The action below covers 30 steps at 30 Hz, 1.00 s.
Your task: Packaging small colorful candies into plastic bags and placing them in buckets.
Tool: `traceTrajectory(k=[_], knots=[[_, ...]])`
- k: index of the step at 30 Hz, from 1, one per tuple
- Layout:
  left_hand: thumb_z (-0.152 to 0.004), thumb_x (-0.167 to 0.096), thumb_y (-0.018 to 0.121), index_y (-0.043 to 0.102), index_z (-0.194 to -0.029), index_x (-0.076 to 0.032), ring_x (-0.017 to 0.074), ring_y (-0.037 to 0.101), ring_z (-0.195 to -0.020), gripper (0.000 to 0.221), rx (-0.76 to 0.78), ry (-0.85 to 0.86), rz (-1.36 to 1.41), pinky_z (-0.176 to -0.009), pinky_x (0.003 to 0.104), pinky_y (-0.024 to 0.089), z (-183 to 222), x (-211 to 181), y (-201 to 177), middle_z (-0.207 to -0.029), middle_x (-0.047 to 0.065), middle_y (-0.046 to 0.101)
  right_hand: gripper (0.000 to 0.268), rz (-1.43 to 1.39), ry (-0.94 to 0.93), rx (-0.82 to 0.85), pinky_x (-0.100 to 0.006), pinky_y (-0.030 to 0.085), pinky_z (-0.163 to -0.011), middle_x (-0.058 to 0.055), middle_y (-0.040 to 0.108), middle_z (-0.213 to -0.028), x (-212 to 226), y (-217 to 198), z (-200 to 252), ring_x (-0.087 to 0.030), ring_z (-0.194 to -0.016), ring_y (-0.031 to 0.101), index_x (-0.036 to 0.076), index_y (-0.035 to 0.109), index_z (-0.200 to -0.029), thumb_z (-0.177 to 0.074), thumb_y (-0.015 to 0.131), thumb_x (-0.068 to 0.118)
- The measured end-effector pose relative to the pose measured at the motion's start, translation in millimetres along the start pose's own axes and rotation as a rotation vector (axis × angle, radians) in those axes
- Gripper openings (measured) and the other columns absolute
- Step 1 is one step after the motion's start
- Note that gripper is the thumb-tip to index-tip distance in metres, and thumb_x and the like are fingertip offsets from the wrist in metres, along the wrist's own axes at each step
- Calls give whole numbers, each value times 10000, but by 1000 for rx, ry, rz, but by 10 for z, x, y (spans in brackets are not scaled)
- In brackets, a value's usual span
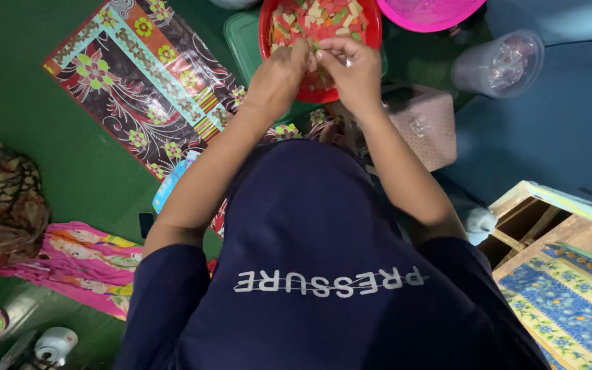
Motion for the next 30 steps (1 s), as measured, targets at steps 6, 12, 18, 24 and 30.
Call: traceTrajectory(k=[6, 12, 18, 24, 30], knots=[[-880, 9, 480, 341, -910, -44, 378, 483, -501, 152, -22, -59, -12, -419, 461, 389, -10, 66, -8, -653, 190, 513, 128, 120, 5, 20, -204, 574, -672, -37, 709, -828, 121, 27, 29, -101, -736, 668, 86, 691, -886, -784, 703, 9], [-847, 25, 487, 316, -909, -34, 421, 505, -597, 191, 20, -61, -31, -458, 486, 397, -27, 81, 46, -718, 219, 525, 140, 263, -211, 43, -215, 540, -650, -66, 708, -813, 174, 45, 58, -99, -690, 641, 28, 714, -909, -781, 679, -16], [-799, 83, 501, 302, -931, -28, 368, 462, -535, 263, 36, 9, -55, -413, 451, 378, -47, 25, 48, -666, 197, 508, 189, 323, -282, 5, -226, 514, -609, -50, 704, -818, 116, 8, 58, -93, -648, 623, 45, 692, -979, -792, 722, 28], [-853, -23, 592, 348, -924, -45, 350, 507, -502, 255, 82, -30, -30, -392, 456, 423, -79, 57, 127, -691, 189, 544, 190, 173, 57, 49, -242, 537, -733, -51, 692, -888, -127, -4, -18, -137, -805, 664, 76, 627, -971, -790, 651, 26], [-815, 18, 566, 371, -961, -39, 397, 544, -537, 251, 92, -6, -129, -399, 472, 433, -68, 102, 261, -705, 200, 551, 39, 169, 135, 13, -197, 503, -608, -6, 698, -748, -407, -42, -50, -69, -671, 642, 75, 685, -784, -758, 661, 91]])
Point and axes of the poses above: each hand's wrist, its own z-axis away from the middle knuckle, its own y-axis out of the palm, x = y × z, the point moved 9 cm from there along -z, towards the middle knuckle
